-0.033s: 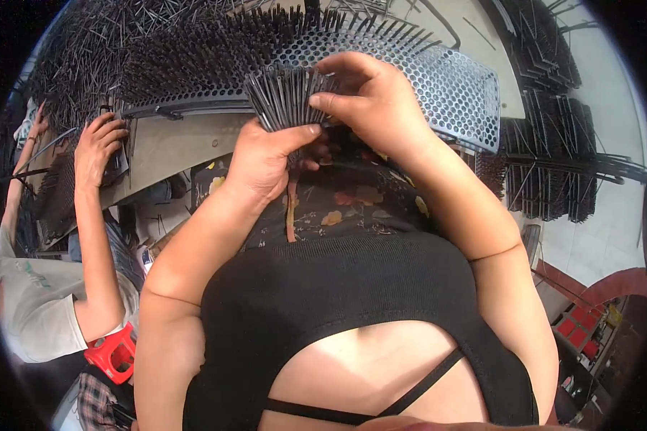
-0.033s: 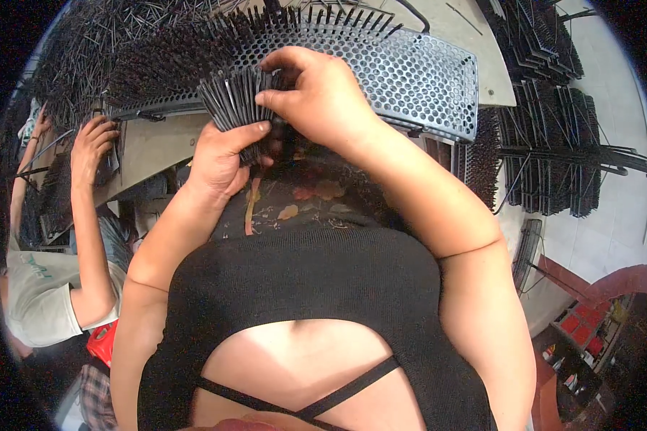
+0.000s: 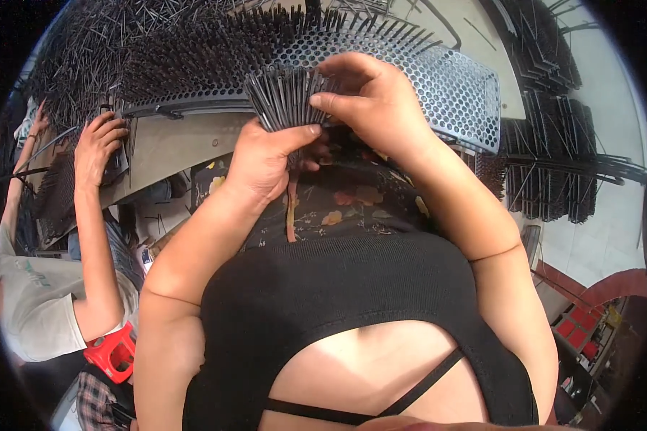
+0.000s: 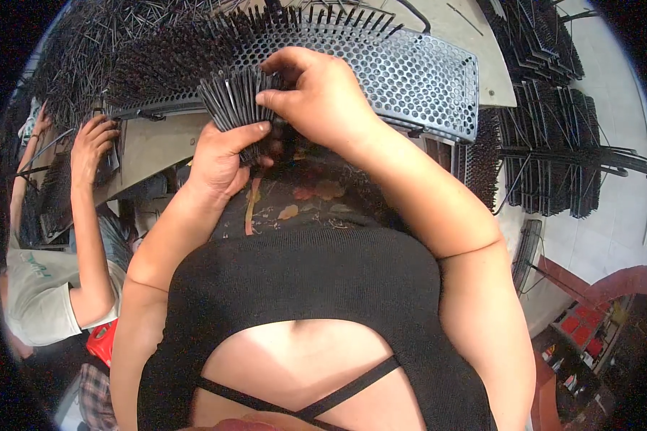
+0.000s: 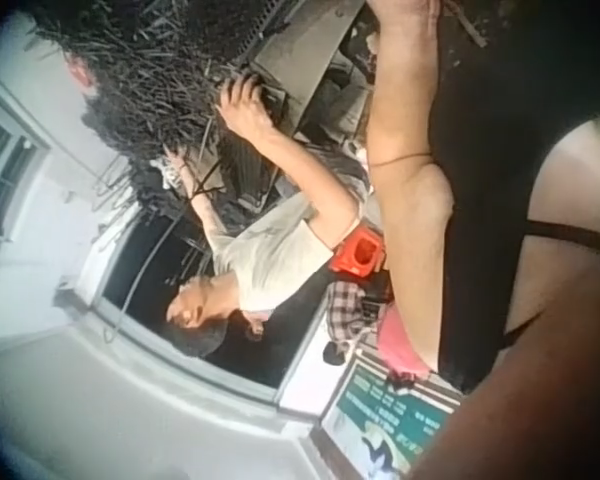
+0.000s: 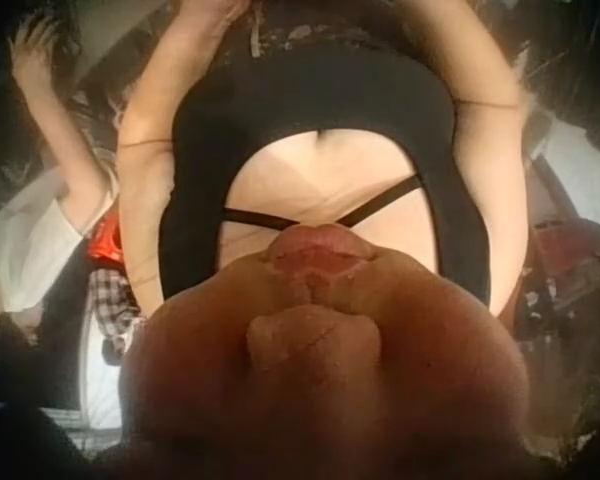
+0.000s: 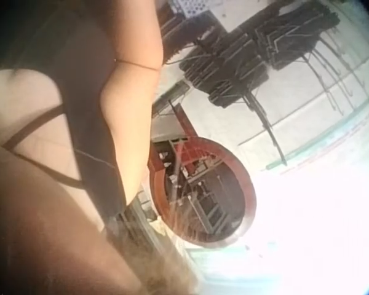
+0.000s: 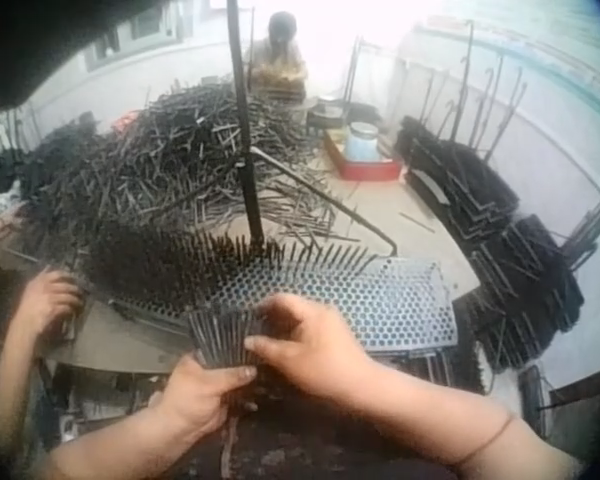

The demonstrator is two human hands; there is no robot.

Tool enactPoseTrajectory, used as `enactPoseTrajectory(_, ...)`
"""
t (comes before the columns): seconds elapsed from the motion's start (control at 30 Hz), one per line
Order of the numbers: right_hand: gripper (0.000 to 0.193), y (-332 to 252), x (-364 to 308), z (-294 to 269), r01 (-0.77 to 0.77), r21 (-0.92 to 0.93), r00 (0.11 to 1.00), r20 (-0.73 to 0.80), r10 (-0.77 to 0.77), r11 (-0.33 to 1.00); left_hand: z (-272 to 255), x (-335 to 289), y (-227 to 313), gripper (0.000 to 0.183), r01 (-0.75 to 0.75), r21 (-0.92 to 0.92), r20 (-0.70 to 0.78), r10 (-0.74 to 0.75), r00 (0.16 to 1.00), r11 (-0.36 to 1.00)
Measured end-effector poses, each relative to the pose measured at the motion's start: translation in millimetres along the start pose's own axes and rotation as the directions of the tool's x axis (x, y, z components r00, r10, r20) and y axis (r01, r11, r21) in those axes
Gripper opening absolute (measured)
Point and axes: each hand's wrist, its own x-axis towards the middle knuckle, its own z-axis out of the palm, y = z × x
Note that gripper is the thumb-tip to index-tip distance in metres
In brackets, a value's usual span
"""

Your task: Inserting thin metal rods into a perforated metal base as part of a manufacturing assembly process.

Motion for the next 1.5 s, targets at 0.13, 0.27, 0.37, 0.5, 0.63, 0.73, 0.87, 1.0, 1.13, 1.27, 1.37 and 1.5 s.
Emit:
enactPoseTrajectory(0.13, 0.027, 3.8, 1.5, 0.0, 0.000, 0.048, 1.000, -0.023, 0.001, 0.999, 4.3, -1.6, 0.9, 0.021, 0.013, -0.011, -0.042, -0.013, 0.999, 1.000)
enactPoseTrajectory(0.27, 0.026, -0.4, -1.5, -1.4, -0.011, 0.047, 1.000, -0.015, 0.011, 0.999, 3.4, -1.1, 0.6, 0.022, -0.008, -0.004, -0.061, 0.007, 0.998, 1.000)
enactPoseTrajectory(0.37, 0.026, -0.2, -1.1, -5.2, -0.010, 0.058, 1.000, 0.011, 0.010, 0.998, 0.1, -1.6, 2.1, 0.022, 0.053, -0.024, -0.005, -0.053, 0.999, 0.998)
enactPoseTrajectory(0.5, 0.023, -9.2, -2.0, -10.5, -0.061, 0.024, 0.996, 0.070, 0.059, 0.998, 4.3, -2.0, 5.1, 0.025, 0.090, -0.008, -0.004, -0.090, 0.996, 0.996)
enactPoseTrajectory(0.63, 0.028, -14.8, 11.6, -33.0, -0.118, 0.148, 0.992, -0.022, 0.122, 0.982, -4.3, 3.4, 6.3, 0.019, 0.167, 0.005, -0.050, -0.167, 0.985, 0.986)
enactPoseTrajectory(0.73, 0.028, 10.2, 34.3, -63.9, 0.189, 0.124, 0.893, -0.435, -0.118, 0.974, -3.5, 3.1, 5.9, 0.018, 0.185, 0.022, -0.067, -0.183, 0.981, 0.982)
enactPoseTrajectory(0.87, 0.012, 17.7, 49.2, -79.0, 0.254, 0.118, 0.836, -0.525, -0.157, 0.960, -6.3, 6.6, 5.4, 0.019, 0.197, 0.040, -0.104, -0.192, 0.976, 0.980)
enactPoseTrajectory(1.0, 0.015, 21.8, 50.0, -82.2, 0.266, 0.128, 0.845, -0.508, -0.167, 0.955, -6.0, 6.3, 5.6, 0.019, 0.197, 0.044, -0.111, -0.191, 0.975, 0.980)
enactPoseTrajectory(1.13, 0.016, 30.6, 55.3, -79.8, 0.232, 0.128, 0.850, -0.508, -0.137, 0.964, -7.8, 6.7, 4.2, 0.016, 0.188, 0.070, -0.089, -0.182, 0.979, 0.980)
enactPoseTrajectory(1.27, 0.015, 38.3, 60.7, -78.4, 0.247, 0.094, 0.878, -0.443, -0.181, 0.965, -9.5, 8.3, 3.0, 0.019, 0.176, 0.046, -0.099, -0.171, 0.980, 0.983)
enactPoseTrajectory(1.37, 0.014, 29.9, 59.7, -85.0, 0.310, 0.228, 0.888, -0.416, -0.196, 0.923, -9.3, 8.3, 3.5, 0.018, 0.180, 0.042, -0.107, -0.175, 0.979, 0.983)
enactPoseTrajectory(1.5, 0.015, 30.3, 58.4, -87.5, 0.288, 0.151, 0.892, -0.402, -0.207, 0.946, -9.6, 9.3, 2.8, 0.018, 0.177, 0.051, -0.104, -0.171, 0.980, 0.983)
